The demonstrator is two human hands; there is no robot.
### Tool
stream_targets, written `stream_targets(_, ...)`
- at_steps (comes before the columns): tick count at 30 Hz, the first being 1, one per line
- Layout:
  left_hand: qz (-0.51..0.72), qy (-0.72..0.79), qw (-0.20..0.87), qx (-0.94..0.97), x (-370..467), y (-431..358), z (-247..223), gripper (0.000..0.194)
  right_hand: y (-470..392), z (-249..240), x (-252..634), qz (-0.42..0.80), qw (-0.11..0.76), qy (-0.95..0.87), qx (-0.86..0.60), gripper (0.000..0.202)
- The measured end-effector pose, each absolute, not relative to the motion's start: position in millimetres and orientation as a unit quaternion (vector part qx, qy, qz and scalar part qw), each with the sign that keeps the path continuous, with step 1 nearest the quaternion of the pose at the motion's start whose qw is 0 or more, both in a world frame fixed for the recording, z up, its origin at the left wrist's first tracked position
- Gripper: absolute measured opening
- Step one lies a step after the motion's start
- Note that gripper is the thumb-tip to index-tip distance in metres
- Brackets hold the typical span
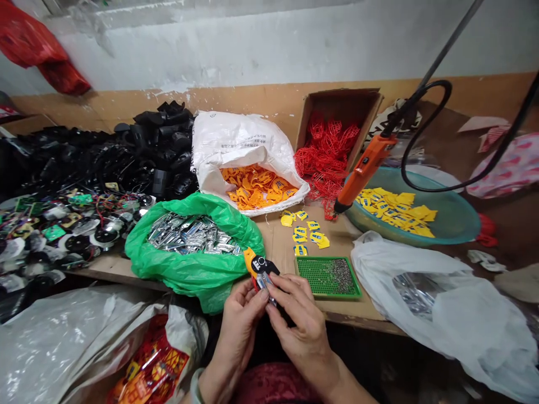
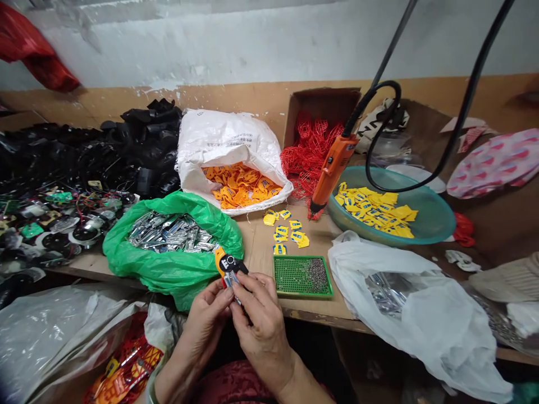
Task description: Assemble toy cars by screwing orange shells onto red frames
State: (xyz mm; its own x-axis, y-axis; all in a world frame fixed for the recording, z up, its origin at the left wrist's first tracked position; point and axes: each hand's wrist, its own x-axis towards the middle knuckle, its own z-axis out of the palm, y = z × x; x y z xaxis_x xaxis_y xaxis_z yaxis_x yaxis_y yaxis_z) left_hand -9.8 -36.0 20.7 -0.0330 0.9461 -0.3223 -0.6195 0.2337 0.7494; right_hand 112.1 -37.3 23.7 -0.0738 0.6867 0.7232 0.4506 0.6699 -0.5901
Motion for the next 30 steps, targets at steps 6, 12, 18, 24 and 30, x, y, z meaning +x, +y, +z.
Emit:
stream_targets(6, 0.579, 0.413, 0.666, 0.225, -10, -32, 13, 0.048, -39, 14, 115, 0.136, 0.539, -0.722, -0.412, 0.063)
stream_targets(12, 0.539, 0.450, 0.652, 0.288, -16, -26, 11, 0.043, -49, 17, 115, 0.149, 0.521, -0.735, -0.408, 0.070)
stream_targets(18, 0.492, 0.454, 0.683, 0.293, -16, -23, 11, 0.042, 1, 48, 179, 0.225, 0.522, -0.636, -0.521, 0.055)
stream_targets(24, 0.440, 0.424, 0.750, 0.253, -8, -24, 9, 0.039, 120, 83, 262, 0.058, 0.639, -0.490, -0.590, 0.079)
stream_targets(30, 0.382, 0.420, 0.791, 0.227, 1, -22, 0, 0.038, 147, 85, 263, 0.084, 0.629, -0.540, -0.553, 0.045)
